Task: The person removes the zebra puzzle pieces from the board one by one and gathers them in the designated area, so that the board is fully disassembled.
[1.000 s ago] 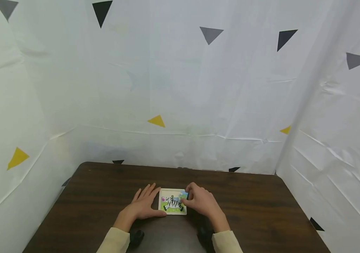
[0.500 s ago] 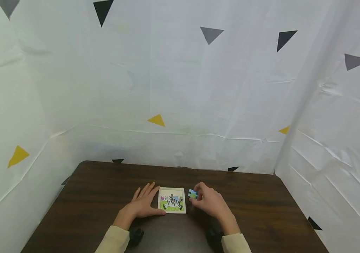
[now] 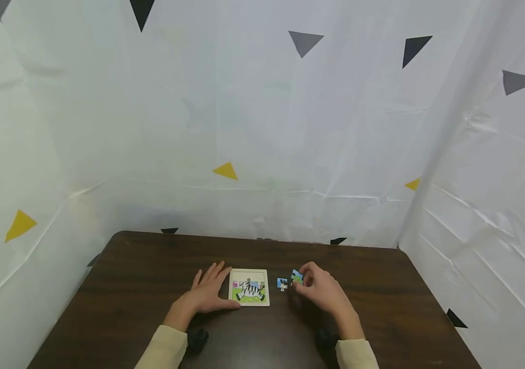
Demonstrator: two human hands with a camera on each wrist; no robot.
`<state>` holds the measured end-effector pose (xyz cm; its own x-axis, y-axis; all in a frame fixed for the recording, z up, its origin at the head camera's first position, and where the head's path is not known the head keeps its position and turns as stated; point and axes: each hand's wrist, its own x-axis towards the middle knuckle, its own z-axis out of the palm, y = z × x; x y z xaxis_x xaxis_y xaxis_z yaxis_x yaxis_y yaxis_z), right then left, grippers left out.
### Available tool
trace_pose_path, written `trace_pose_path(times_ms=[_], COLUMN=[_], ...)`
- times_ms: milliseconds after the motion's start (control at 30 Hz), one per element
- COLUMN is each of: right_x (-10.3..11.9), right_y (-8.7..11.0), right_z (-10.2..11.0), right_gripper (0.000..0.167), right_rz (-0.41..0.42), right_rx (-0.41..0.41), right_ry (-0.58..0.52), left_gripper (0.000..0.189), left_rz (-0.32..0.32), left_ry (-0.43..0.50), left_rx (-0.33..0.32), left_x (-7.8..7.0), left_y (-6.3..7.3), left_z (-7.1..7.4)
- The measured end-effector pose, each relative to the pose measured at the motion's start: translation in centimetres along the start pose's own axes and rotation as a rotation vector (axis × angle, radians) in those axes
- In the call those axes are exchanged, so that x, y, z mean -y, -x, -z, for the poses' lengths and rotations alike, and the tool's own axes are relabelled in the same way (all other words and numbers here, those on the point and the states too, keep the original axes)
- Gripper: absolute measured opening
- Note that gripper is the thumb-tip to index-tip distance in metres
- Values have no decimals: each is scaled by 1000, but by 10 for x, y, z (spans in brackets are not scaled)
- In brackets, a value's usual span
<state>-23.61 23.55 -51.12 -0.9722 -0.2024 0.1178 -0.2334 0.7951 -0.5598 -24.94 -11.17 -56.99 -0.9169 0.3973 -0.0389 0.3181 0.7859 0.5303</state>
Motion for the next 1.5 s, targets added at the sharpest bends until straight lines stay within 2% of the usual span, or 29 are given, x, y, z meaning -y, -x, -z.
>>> trace_pose_path(times_ms=[167,400,567,700,867,1167,1500], right_x=[-9,-28,-47,-57,-60,-55,-56], right_y=[-1,4,8,9,6,6,10], right_z=[6,17,18,16,15,19,18], right_gripper=[33,39,41,38,36,30,30], right_rz=[-32,-130,-197,-233,-236,-172,-155], right_rx=[-18,-21,9,57,84,124,129], right_ry=[-49,5,44,12,-30,-70,-94], left_gripper=[110,113,114,113,113,111,110], left_rz=[-8,-9,-20,-29,-22,15,12], left_ry=[7,3,19,27,31,-31,-32], left_rx=[-4,-7,8,1,2,12,5], left_x=[-4,-1,-4,-3,-3,-9,-8], left_y=[2,1,3,4,3,4,6], left_z=[7,2,6,5,6,12,9])
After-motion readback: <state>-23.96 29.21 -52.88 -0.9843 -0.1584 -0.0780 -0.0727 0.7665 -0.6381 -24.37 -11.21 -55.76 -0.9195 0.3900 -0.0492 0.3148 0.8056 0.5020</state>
